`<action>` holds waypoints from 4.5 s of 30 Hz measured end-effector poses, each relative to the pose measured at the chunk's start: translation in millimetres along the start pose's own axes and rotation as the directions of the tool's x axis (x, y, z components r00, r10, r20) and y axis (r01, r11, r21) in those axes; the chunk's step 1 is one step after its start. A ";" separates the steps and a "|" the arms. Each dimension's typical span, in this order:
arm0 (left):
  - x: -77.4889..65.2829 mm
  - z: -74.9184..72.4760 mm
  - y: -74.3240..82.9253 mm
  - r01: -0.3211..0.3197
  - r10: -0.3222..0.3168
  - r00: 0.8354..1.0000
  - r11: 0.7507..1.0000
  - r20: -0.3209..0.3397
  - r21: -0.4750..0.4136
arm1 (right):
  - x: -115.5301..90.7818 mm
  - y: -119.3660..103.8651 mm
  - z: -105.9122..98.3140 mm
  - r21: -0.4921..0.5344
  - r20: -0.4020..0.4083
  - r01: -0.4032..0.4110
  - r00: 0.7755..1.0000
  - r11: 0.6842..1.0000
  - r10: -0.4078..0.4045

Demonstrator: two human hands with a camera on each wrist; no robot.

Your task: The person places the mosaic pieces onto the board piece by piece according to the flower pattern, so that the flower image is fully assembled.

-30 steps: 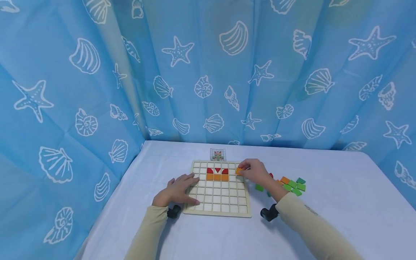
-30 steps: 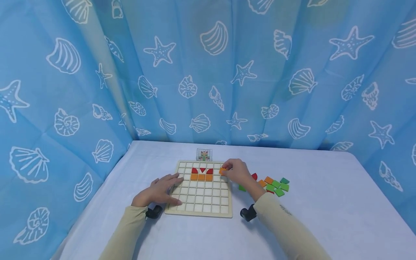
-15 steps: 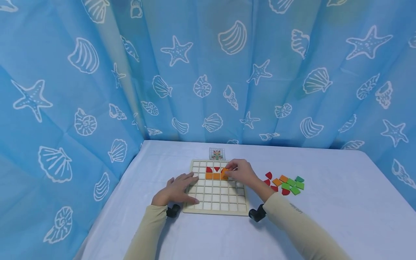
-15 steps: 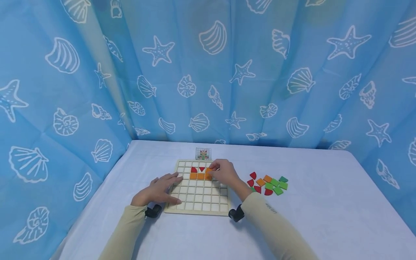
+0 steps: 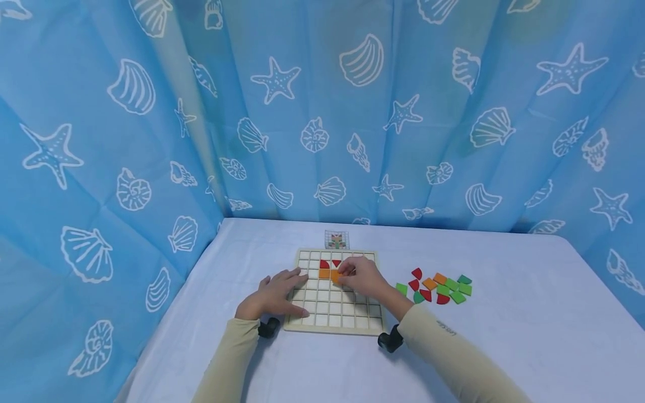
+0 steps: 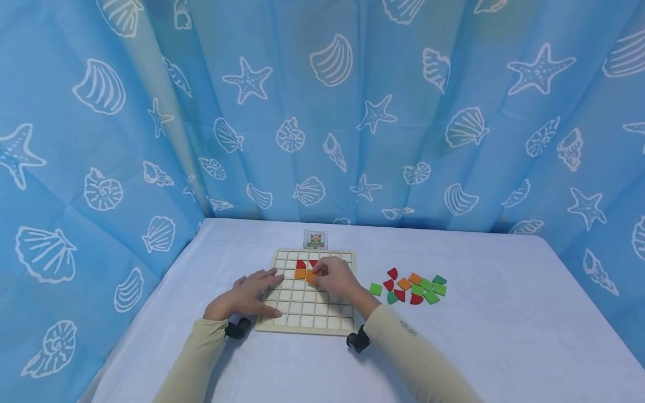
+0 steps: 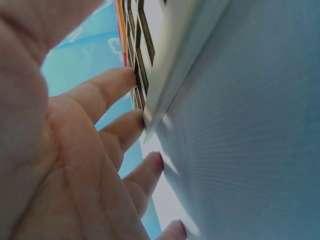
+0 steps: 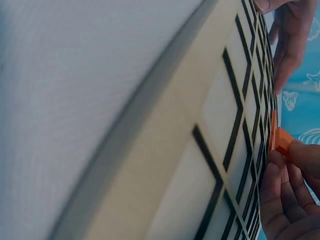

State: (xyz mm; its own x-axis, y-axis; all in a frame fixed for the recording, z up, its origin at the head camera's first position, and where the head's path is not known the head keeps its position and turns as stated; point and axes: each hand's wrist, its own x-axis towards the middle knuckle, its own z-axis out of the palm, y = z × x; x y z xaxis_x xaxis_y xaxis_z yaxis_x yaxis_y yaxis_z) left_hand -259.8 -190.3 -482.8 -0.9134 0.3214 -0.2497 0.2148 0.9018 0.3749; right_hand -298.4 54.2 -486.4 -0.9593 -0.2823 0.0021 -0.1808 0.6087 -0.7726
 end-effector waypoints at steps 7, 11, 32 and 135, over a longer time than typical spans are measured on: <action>-0.3 0.0 -1.7 -0.001 0.001 1.000 1.000 0.003 -0.004 | -1.0 -1.4 3.2 -0.024 0.005 -0.005 1.000 1.000 0.006; 0.3 -0.4 -2.4 -0.002 0.002 1.000 1.000 0.003 -0.006 | -1.3 -1.1 4.1 -0.042 0.006 0.025 1.000 0.999 -0.025; 0.5 -2.0 -0.2 0.005 -0.005 1.000 1.000 0.009 0.004 | -4.1 -4.7 4.2 -0.109 0.061 0.062 0.997 0.992 -0.056; -4.7 -1.7 3.3 -0.012 0.012 1.000 0.999 0.002 -0.038 | -81.3 84.6 -102.7 -0.385 -0.015 -0.139 0.989 0.912 0.144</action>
State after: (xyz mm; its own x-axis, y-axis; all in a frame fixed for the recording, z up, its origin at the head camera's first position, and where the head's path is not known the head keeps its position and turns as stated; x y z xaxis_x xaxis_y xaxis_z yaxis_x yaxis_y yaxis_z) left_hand -255.4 -189.3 -478.9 -0.9101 0.3326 -0.2471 0.2123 0.8864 0.4113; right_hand -258.0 204.8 -486.7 -0.9785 -0.1806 -0.0998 -0.1154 0.8801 -0.4605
